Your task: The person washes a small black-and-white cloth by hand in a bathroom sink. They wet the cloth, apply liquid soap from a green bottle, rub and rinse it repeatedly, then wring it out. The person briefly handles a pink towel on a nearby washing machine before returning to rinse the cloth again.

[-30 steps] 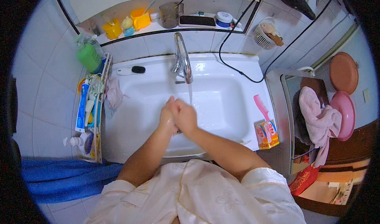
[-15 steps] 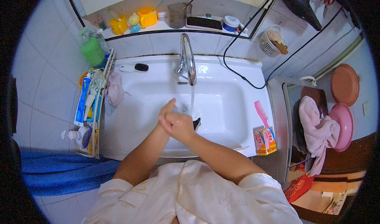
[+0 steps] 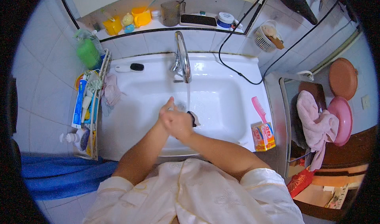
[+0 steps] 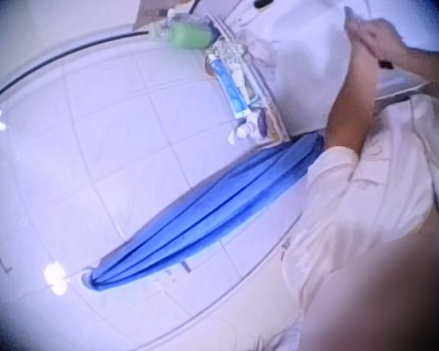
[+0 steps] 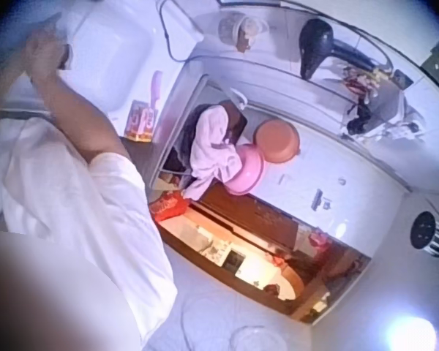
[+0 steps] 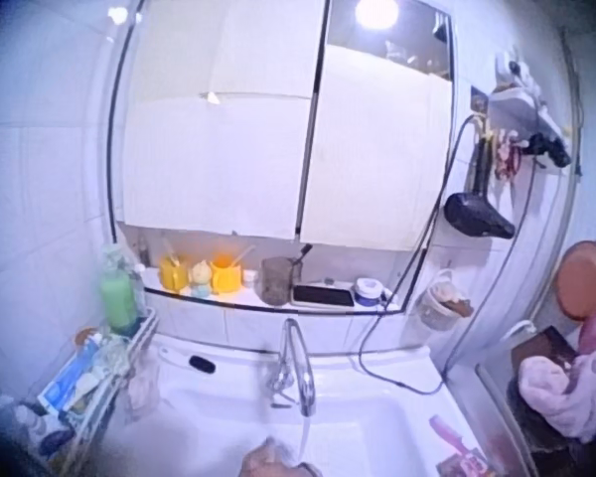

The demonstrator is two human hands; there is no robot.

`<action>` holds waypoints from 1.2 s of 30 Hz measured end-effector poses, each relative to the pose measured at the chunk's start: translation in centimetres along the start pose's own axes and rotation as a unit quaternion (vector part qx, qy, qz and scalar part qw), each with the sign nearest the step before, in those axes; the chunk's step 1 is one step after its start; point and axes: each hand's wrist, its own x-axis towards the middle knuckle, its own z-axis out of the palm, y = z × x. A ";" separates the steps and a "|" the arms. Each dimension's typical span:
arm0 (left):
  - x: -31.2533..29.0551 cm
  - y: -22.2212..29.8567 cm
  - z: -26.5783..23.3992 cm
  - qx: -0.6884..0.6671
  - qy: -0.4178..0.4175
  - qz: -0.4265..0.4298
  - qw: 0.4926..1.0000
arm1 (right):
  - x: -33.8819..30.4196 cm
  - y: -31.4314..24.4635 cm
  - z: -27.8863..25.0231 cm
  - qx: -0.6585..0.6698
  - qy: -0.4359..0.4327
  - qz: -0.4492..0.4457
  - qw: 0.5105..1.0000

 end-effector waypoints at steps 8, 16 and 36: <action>3.8 -1.5 -3.2 -0.065 -0.128 -0.040 0.989 | -0.4 1.9 1.1 -0.042 0.001 0.044 0.998; 1.4 -0.6 2.0 0.141 0.060 -0.042 0.987 | 2.0 6.4 -2.7 -0.013 0.032 0.257 0.966; 9.7 0.0 -0.7 -0.050 -0.007 0.027 0.998 | 4.3 6.1 0.1 0.168 0.057 0.216 0.960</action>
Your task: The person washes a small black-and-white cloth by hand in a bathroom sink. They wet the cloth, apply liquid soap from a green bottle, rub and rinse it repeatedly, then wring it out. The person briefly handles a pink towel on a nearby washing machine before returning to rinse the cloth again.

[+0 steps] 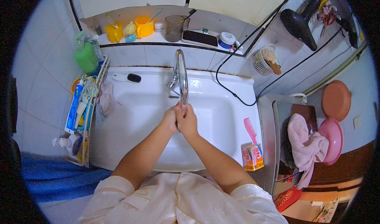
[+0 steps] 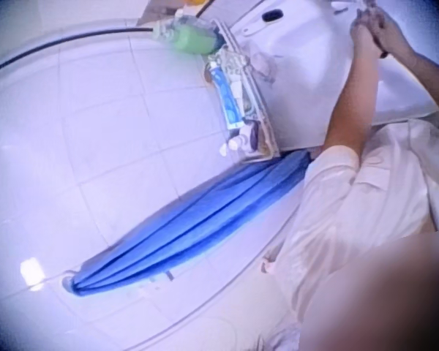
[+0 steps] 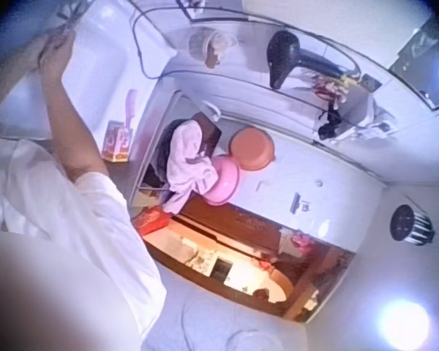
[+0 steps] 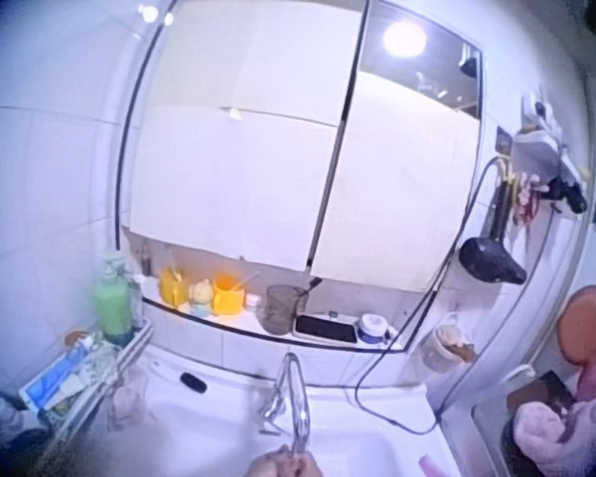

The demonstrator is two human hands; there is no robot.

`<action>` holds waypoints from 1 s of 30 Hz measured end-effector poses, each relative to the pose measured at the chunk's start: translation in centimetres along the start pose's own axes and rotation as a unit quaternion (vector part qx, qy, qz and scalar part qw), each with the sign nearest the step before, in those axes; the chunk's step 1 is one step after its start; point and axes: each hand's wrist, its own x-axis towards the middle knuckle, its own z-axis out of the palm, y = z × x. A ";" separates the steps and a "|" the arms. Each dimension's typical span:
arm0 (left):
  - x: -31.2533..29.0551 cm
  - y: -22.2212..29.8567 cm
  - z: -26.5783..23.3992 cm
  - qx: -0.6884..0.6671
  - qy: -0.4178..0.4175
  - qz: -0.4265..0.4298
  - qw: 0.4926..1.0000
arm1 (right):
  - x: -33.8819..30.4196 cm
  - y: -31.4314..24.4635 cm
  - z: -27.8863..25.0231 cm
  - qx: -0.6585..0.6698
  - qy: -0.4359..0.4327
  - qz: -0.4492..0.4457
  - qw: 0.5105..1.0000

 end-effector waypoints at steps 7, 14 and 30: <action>-3.7 -2.0 6.0 0.234 0.150 0.077 0.958 | 2.9 1.7 -1.8 -0.053 0.091 0.048 0.993; -2.9 -1.4 3.6 0.162 0.089 -0.006 0.983 | 2.6 3.6 -0.8 -0.044 0.069 -0.018 0.996; 0.7 -1.3 -4.8 0.162 0.144 -0.013 0.976 | 1.7 -2.3 -2.6 0.481 -0.177 0.334 0.791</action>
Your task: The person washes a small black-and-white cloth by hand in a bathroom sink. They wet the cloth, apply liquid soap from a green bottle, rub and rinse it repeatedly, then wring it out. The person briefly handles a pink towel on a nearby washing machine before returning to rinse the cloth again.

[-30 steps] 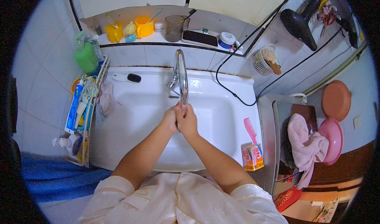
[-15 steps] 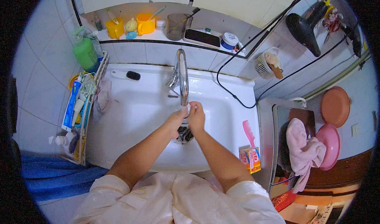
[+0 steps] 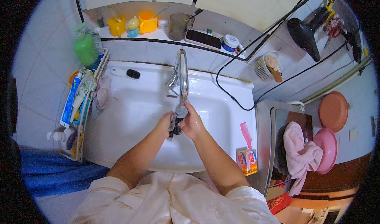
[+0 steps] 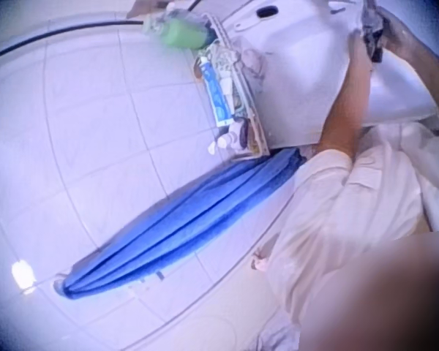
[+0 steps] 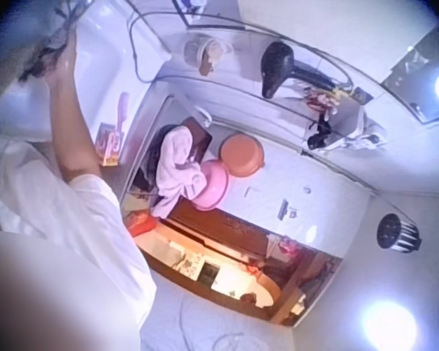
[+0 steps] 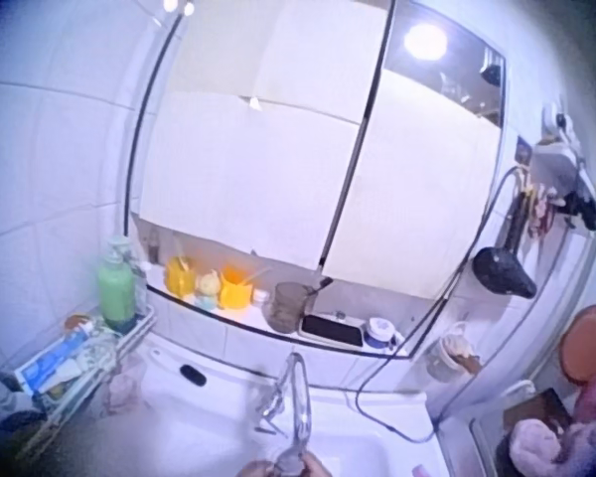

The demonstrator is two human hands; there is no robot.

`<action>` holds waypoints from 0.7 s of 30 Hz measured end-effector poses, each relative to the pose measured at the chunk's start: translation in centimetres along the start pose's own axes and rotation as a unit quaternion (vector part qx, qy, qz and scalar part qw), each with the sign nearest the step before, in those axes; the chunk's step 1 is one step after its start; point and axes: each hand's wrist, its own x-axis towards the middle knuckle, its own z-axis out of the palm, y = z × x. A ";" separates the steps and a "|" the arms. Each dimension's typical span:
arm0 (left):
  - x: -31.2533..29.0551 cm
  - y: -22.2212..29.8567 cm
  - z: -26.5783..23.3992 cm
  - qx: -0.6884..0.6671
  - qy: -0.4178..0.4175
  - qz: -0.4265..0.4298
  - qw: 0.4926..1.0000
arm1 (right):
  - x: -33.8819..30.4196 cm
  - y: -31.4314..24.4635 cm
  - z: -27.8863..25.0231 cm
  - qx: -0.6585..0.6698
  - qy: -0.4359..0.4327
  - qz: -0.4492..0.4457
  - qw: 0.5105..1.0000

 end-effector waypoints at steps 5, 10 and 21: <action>-4.5 0.2 2.6 -0.113 -0.045 -0.016 0.992 | 0.6 -0.5 -1.3 0.051 -0.008 -0.020 0.998; -1.5 -0.1 1.9 -0.221 -0.126 -0.017 0.967 | 1.0 2.8 -4.5 -0.506 0.120 -0.267 0.812; -6.9 0.6 6.2 -0.077 -0.058 -0.022 0.995 | 5.6 3.4 -5.9 -0.494 0.193 -0.163 0.832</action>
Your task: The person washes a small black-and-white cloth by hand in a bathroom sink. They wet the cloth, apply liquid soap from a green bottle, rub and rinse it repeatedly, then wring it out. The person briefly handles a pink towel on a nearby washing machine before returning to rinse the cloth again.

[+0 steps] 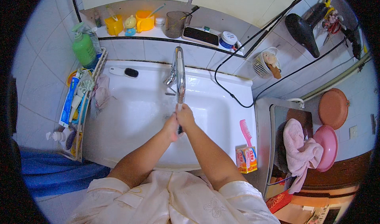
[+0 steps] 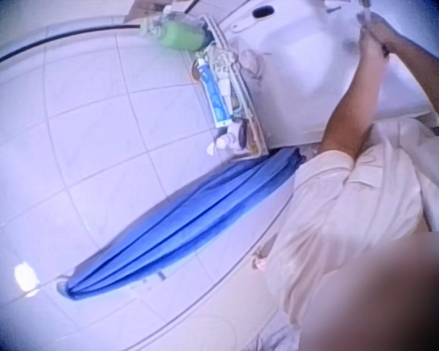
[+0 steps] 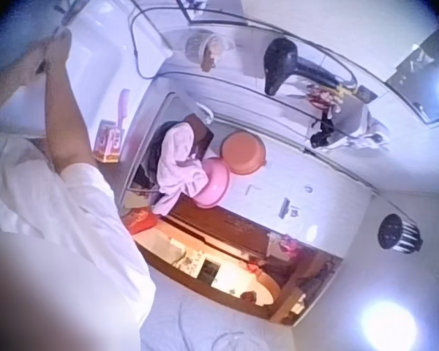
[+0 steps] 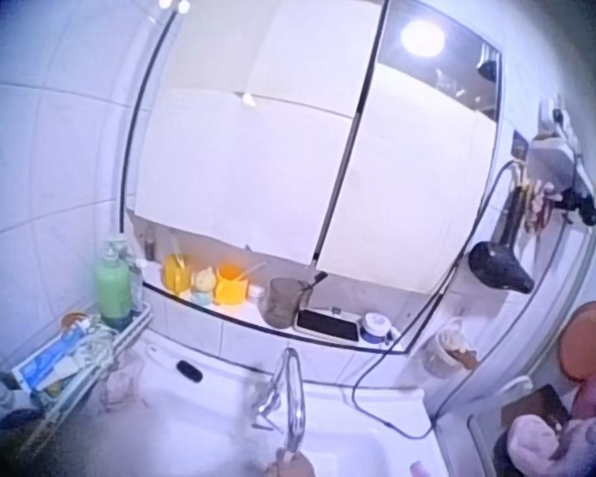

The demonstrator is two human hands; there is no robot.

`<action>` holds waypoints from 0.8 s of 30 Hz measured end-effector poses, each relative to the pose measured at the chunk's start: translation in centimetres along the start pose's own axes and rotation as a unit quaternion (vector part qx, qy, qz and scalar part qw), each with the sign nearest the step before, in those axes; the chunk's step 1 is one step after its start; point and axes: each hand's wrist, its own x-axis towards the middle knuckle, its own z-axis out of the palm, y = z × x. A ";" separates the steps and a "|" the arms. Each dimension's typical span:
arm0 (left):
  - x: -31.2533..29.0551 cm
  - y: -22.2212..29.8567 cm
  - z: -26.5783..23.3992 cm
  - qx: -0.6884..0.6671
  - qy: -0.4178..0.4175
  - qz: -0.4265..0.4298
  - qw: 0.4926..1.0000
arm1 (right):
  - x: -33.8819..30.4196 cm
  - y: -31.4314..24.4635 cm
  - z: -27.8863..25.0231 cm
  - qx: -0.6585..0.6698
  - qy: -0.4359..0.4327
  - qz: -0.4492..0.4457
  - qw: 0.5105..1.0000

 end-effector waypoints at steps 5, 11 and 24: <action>-0.1 0.8 0.1 0.121 0.053 0.068 0.989 | -1.3 1.0 -1.4 0.352 -0.085 0.233 0.903; 3.7 -0.6 -1.8 0.134 0.108 0.217 0.961 | -4.3 -0.7 -0.6 0.497 -0.034 0.190 0.846; 0.3 -1.0 0.8 -0.078 0.021 0.232 0.969 | -3.6 -3.6 -0.3 0.448 -0.132 0.141 0.873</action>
